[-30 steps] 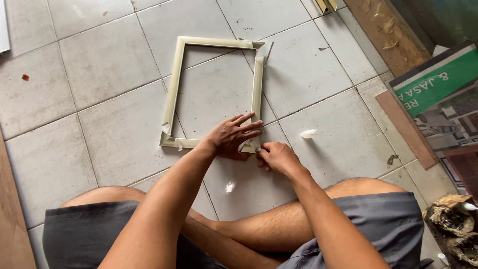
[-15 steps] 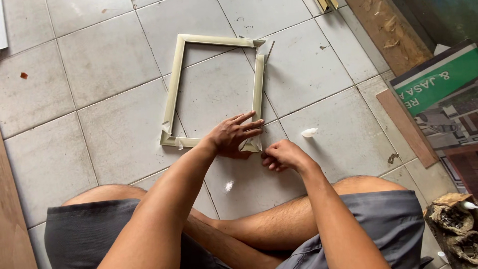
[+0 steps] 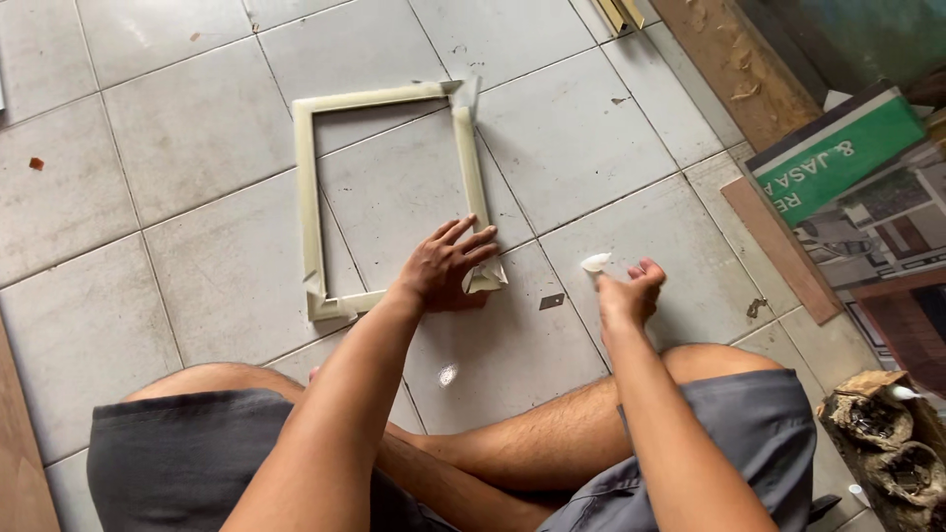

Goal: The person sits on the floor and assembles a rectangular frame by applying adhesive to the mitered corners of four frame pieces. They press the corners together to bond them, then flip the frame to apply adhesive to the remaining corners and press them into place.

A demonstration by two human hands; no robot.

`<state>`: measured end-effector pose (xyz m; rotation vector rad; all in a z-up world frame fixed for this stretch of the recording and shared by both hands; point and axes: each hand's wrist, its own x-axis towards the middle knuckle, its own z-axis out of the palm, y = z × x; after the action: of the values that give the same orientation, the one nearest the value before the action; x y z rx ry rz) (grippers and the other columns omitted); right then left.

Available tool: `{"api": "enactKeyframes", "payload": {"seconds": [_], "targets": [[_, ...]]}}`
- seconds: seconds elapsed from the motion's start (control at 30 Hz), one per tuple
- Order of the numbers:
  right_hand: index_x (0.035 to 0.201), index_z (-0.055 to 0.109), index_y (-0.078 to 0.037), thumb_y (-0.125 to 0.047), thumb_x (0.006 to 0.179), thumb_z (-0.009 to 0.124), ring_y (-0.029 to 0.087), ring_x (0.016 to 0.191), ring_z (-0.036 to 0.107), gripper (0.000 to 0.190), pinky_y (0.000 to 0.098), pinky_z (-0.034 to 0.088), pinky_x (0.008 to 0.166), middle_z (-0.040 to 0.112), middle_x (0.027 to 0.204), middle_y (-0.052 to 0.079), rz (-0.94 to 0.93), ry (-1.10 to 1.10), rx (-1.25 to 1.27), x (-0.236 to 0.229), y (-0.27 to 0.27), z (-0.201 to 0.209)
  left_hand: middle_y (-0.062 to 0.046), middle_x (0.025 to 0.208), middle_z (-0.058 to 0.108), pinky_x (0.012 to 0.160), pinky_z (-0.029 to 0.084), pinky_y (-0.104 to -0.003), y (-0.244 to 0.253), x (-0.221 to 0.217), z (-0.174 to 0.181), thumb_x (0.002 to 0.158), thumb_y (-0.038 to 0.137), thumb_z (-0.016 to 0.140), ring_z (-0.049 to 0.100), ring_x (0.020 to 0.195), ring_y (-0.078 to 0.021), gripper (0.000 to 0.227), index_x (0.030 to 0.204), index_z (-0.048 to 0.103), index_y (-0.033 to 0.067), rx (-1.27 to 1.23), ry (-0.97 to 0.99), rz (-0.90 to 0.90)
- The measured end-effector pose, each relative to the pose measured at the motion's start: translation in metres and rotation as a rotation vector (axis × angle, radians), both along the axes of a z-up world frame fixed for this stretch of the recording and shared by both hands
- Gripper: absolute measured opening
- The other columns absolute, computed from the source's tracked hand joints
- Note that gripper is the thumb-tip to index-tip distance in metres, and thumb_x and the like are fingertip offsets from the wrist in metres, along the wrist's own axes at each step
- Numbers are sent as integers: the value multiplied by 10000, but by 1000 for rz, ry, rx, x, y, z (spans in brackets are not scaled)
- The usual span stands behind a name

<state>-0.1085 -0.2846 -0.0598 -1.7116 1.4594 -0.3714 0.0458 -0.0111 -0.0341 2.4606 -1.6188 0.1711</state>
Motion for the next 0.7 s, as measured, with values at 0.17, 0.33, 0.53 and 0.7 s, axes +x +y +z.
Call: {"api": "enactKeyframes", "payload": {"seconds": [0.17,0.33,0.53,0.7], "targets": [[1307,641,-400,-395,823,824,360,1307,351,518,544,358,1005,390,1498,-61,203,158,10,12,25,38,56,1484,562,1204,366,-472,0,-7,4,610,638,702,456,1434,-317,838,1368,574,304,-30,4,130],[1062,791,-341,-421,881,784,306,996,717,198,394,559,817,769,1025,19,416,-6,-50,9,42,54,71,1493,569,1216,321,-521,-1,-11,6,610,654,707,451,1447,-301,847,1380,569,329,-4,-25,170],[1112,767,-180,-307,934,734,318,952,756,222,422,608,738,784,990,134,738,9,58,1,85,80,51,1500,579,1210,320,-537,0,-14,14,646,636,708,462,1446,-307,823,1392,590,309,9,-22,168],[1279,577,-19,-366,1025,595,222,1026,753,430,244,608,583,725,1219,135,662,-128,585,10,101,86,61,1520,560,1209,321,-538,0,-11,4,662,628,693,459,1451,-302,821,1415,577,322,-34,7,181]]}}
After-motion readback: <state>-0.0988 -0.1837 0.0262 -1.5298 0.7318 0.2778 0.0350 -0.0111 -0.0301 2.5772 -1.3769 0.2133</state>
